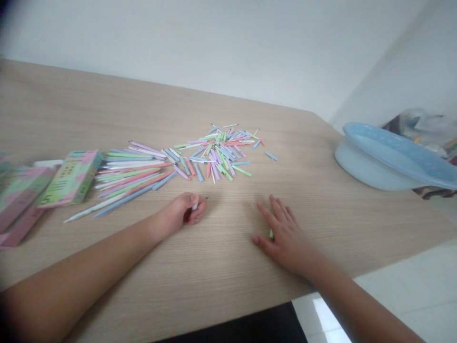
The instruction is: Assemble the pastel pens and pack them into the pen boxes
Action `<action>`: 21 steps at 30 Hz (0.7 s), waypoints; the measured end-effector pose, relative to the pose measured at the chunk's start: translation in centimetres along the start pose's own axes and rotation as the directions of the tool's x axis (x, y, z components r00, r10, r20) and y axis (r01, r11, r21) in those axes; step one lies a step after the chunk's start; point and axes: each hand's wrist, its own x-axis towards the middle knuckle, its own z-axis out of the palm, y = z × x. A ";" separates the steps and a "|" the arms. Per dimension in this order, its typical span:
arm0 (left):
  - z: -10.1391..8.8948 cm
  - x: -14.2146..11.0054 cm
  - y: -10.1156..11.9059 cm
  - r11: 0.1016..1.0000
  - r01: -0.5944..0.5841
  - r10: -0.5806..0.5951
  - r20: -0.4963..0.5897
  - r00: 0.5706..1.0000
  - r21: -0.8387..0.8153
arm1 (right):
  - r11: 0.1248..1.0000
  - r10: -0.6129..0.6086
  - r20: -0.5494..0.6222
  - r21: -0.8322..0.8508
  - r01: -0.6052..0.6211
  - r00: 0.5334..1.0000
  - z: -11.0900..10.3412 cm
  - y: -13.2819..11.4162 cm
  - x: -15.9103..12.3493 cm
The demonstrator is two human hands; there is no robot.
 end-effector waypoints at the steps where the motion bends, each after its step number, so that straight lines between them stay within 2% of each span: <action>1: 0.0 0.0 0.0 1.000 0.007 -0.007 -0.002 1.000 0.000 | 1.000 -0.004 -0.004 0.002 0.004 1.000 0.1 0.0 0.9; 6: 0.1 -0.1 0.1 0.999 0.024 -0.023 -0.012 1.000 0.042 | 0.997 -0.066 -0.036 0.049 0.068 0.997 -0.1 0.3 7.5; 10: 0.2 -0.2 0.3 0.999 -0.006 0.007 -0.020 1.000 0.053 | 0.988 -0.096 -0.118 0.110 0.109 0.988 0.8 -0.2 13.8; 14: 0.3 -0.3 0.8 0.997 -0.038 0.038 -0.002 0.999 0.072 | 0.966 -0.171 -0.238 0.149 0.210 0.956 1.7 -1.7 19.8; 17: 0.5 -0.3 1.2 0.996 -0.050 0.050 -0.004 0.999 0.075 | 0.956 -0.187 -0.307 0.162 0.245 0.933 2.1 -2.7 23.2; 21: 0.8 -0.5 1.8 0.996 -0.061 0.062 -0.010 0.998 0.068 | 0.930 -0.197 -0.384 0.219 0.296 0.902 2.3 -3.1 26.3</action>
